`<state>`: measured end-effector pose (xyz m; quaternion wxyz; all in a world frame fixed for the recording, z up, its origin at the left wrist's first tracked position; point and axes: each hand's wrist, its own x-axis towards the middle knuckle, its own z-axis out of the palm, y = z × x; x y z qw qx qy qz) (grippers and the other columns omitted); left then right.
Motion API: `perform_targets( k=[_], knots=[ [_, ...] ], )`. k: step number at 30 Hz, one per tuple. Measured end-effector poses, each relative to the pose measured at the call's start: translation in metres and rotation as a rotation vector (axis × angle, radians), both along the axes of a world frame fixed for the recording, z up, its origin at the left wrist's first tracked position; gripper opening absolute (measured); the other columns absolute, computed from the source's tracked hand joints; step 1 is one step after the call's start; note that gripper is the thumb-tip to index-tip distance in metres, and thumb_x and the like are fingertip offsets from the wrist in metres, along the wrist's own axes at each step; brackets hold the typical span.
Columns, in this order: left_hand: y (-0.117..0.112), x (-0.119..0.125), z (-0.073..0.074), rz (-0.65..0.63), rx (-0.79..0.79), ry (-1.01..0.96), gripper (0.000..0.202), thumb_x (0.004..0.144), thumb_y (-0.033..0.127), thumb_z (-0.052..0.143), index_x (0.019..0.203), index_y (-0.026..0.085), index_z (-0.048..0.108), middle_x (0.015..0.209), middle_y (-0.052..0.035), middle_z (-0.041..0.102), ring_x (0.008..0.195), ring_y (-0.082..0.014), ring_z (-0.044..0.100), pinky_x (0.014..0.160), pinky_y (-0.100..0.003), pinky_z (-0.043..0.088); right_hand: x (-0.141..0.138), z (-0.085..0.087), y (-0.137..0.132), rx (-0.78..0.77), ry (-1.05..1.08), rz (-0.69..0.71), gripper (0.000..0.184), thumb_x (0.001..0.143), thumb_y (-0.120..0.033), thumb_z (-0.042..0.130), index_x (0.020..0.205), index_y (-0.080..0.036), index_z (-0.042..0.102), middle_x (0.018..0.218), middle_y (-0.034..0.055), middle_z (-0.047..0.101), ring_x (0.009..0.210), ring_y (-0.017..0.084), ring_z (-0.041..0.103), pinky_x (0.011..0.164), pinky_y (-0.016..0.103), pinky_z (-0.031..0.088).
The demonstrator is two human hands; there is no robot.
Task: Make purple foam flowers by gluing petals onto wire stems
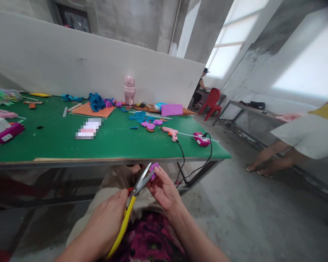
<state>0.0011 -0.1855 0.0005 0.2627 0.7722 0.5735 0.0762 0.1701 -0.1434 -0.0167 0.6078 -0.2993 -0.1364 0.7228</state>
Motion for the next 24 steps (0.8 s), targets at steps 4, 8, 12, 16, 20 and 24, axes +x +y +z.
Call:
perform_targets(
  k=[4,8,12,16,20,24],
  knots=[
    [0.0,0.004,0.011,-0.039,0.009,0.089,0.019,0.079,0.026,0.036,0.089,0.021,0.052,0.09,-0.0114,0.062,0.08,-0.0249,0.06,0.063,-0.03,0.035,0.002,-0.005,-0.001,0.046,-0.037,0.018,0.015,0.064,-0.024,0.072,0.072,-0.021,0.06,0.069,-0.005,0.061,0.06,0.008,0.054,0.062,0.02,0.047],
    [0.002,0.005,0.015,-0.059,0.013,0.096,0.019,0.079,0.024,0.036,0.089,0.021,0.052,0.091,-0.0121,0.063,0.08,-0.0249,0.06,0.063,-0.031,0.036,0.001,-0.005,-0.003,0.107,-0.062,0.039,0.01,0.067,-0.022,0.07,0.072,-0.02,0.061,0.069,-0.0044,0.059,0.061,0.007,0.053,0.065,0.02,0.046],
    [0.003,0.004,0.016,-0.06,0.015,0.109,0.018,0.077,0.022,0.038,0.087,0.021,0.052,0.09,-0.0111,0.063,0.078,-0.0245,0.06,0.063,-0.031,0.036,0.0,-0.002,-0.004,0.146,-0.087,0.03,0.009,0.068,-0.022,0.07,0.072,-0.02,0.062,0.074,-0.0032,0.061,0.065,0.008,0.054,0.07,0.022,0.045],
    [0.004,0.003,0.017,-0.076,0.011,0.097,0.02,0.08,0.025,0.037,0.091,0.021,0.053,0.091,-0.0113,0.064,0.079,-0.0246,0.061,0.063,-0.031,0.037,0.001,0.0,-0.005,0.189,-0.101,0.028,0.007,0.07,-0.021,0.069,0.07,-0.019,0.062,0.069,-0.0034,0.059,0.062,0.007,0.052,0.067,0.021,0.044],
    [0.005,0.004,0.017,-0.094,0.006,0.103,0.021,0.082,0.025,0.035,0.094,0.02,0.052,0.092,-0.0106,0.064,0.08,-0.0233,0.061,0.064,-0.03,0.038,0.0,0.001,-0.006,0.189,-0.113,0.019,0.008,0.069,-0.02,0.069,0.069,-0.018,0.062,0.067,-0.0033,0.059,0.06,0.007,0.051,0.064,0.02,0.044],
    [0.005,0.005,0.017,-0.106,0.004,0.132,0.022,0.083,0.025,0.033,0.092,0.018,0.051,0.089,-0.01,0.065,0.077,-0.0221,0.061,0.062,-0.03,0.038,-0.001,0.003,-0.007,0.171,-0.113,0.012,0.009,0.068,-0.021,0.071,0.07,-0.018,0.062,0.069,-0.0026,0.062,0.062,0.008,0.052,0.068,0.023,0.045]
  ],
)
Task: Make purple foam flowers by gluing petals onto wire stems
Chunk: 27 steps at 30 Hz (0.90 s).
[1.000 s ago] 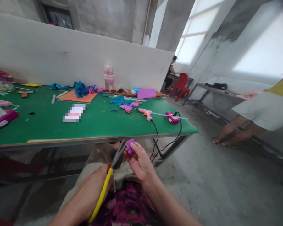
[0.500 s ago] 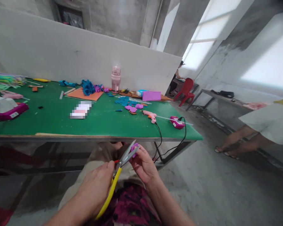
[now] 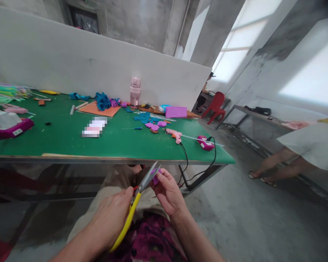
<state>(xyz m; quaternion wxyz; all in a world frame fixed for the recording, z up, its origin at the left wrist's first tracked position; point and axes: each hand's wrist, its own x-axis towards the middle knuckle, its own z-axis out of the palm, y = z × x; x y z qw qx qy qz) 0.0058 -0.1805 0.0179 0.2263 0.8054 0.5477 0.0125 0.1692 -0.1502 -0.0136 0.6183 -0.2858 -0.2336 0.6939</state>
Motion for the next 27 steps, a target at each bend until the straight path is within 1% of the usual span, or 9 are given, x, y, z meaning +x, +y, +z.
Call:
perform_targets(
  k=[8,18,23,27],
  knots=[
    [0.0,0.0,-0.006,-0.005,0.029,-0.008,0.022,0.085,0.027,0.031,0.093,0.019,0.05,0.085,-0.009,0.065,0.075,-0.0223,0.062,0.061,-0.029,0.038,-0.002,0.001,-0.002,0.002,-0.008,-0.016,0.008,0.069,-0.02,0.07,0.07,-0.018,0.062,0.067,-0.0033,0.06,0.061,0.007,0.05,0.066,0.022,0.044],
    [0.001,-0.003,-0.012,-0.035,0.039,-0.019,0.021,0.084,0.025,0.033,0.094,0.019,0.051,0.086,-0.0087,0.065,0.075,-0.0217,0.061,0.061,-0.029,0.037,-0.001,0.001,-0.001,-0.017,-0.023,-0.015,0.01,0.067,-0.022,0.071,0.068,-0.019,0.061,0.066,-0.0033,0.06,0.061,0.008,0.051,0.068,0.023,0.046],
    [0.001,-0.005,-0.01,-0.054,0.017,-0.038,0.02,0.084,0.025,0.034,0.094,0.02,0.05,0.086,-0.0076,0.066,0.077,-0.0217,0.062,0.062,-0.029,0.036,0.001,-0.001,-0.001,-0.032,-0.015,0.006,0.011,0.066,-0.02,0.072,0.068,-0.018,0.061,0.067,-0.0033,0.061,0.062,0.008,0.052,0.07,0.024,0.047],
    [0.0,-0.007,-0.009,-0.06,-0.005,-0.037,0.02,0.084,0.024,0.033,0.092,0.02,0.051,0.085,-0.0071,0.066,0.075,-0.0207,0.061,0.06,-0.028,0.035,0.002,-0.001,0.0,-0.028,-0.03,0.017,0.012,0.065,-0.021,0.073,0.067,-0.018,0.062,0.067,-0.0031,0.06,0.061,0.008,0.052,0.067,0.023,0.047]
  ],
)
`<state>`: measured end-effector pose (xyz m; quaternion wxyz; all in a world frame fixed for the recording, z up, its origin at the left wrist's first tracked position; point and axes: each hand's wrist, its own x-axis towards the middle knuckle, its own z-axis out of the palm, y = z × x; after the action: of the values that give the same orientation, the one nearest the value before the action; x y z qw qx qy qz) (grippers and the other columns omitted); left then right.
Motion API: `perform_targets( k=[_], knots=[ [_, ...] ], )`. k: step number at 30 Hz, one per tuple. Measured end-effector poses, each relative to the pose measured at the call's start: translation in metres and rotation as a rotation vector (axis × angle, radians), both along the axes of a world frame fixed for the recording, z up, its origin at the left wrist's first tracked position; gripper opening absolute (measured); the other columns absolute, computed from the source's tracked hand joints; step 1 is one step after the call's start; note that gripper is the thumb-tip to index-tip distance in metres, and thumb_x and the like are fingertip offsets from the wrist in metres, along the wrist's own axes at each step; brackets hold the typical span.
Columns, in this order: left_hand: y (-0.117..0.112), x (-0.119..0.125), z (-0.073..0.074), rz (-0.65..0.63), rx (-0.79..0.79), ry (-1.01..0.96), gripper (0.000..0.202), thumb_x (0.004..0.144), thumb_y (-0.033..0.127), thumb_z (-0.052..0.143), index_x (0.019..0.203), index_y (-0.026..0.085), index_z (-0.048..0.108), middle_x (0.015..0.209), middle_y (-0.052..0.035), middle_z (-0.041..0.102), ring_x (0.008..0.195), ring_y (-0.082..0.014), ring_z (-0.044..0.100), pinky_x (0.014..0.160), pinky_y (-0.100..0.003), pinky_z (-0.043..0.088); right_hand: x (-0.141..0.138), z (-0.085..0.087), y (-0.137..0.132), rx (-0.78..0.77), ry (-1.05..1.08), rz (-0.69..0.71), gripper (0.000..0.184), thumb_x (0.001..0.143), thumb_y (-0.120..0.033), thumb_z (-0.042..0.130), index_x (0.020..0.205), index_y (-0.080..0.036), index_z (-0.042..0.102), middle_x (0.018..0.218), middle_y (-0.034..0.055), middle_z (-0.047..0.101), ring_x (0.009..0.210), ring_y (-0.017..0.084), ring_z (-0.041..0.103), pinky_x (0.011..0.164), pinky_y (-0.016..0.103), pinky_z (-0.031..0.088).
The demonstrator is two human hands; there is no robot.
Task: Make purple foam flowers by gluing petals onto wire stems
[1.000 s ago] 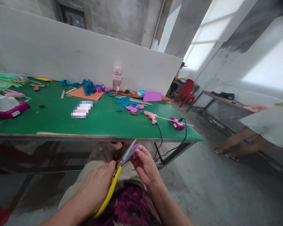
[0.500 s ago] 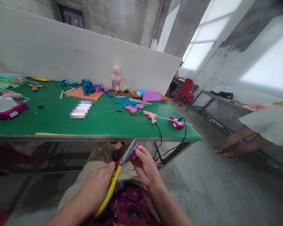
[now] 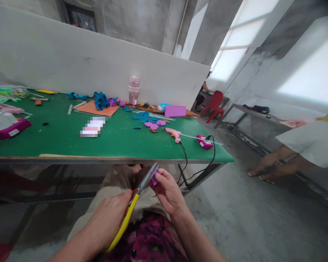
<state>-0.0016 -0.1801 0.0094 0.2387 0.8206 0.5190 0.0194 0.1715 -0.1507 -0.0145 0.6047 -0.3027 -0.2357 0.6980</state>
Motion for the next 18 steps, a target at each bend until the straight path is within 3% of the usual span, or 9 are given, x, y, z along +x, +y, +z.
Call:
perform_targets(
  k=[10,18],
  knots=[
    [-0.005,-0.011,-0.004,-0.015,-0.034,-0.147,0.015,0.081,0.026,0.037,0.08,0.021,0.051,0.072,-0.0022,0.062,0.062,-0.0164,0.056,0.056,-0.026,0.029,0.005,0.0,0.002,-0.004,-0.08,0.056,0.013,0.062,-0.019,0.075,0.066,-0.017,0.063,0.065,-0.0024,0.062,0.059,0.007,0.053,0.064,0.021,0.047],
    [-0.005,-0.016,0.004,0.015,-0.114,-0.279,0.028,0.085,0.038,0.034,0.072,0.02,0.051,0.063,0.0002,0.058,0.054,-0.0122,0.048,0.052,-0.022,0.031,0.009,0.005,0.003,-0.054,-0.12,0.087,0.017,0.06,-0.023,0.076,0.065,-0.016,0.061,0.067,-0.0019,0.063,0.059,0.008,0.054,0.063,0.024,0.048]
  ],
)
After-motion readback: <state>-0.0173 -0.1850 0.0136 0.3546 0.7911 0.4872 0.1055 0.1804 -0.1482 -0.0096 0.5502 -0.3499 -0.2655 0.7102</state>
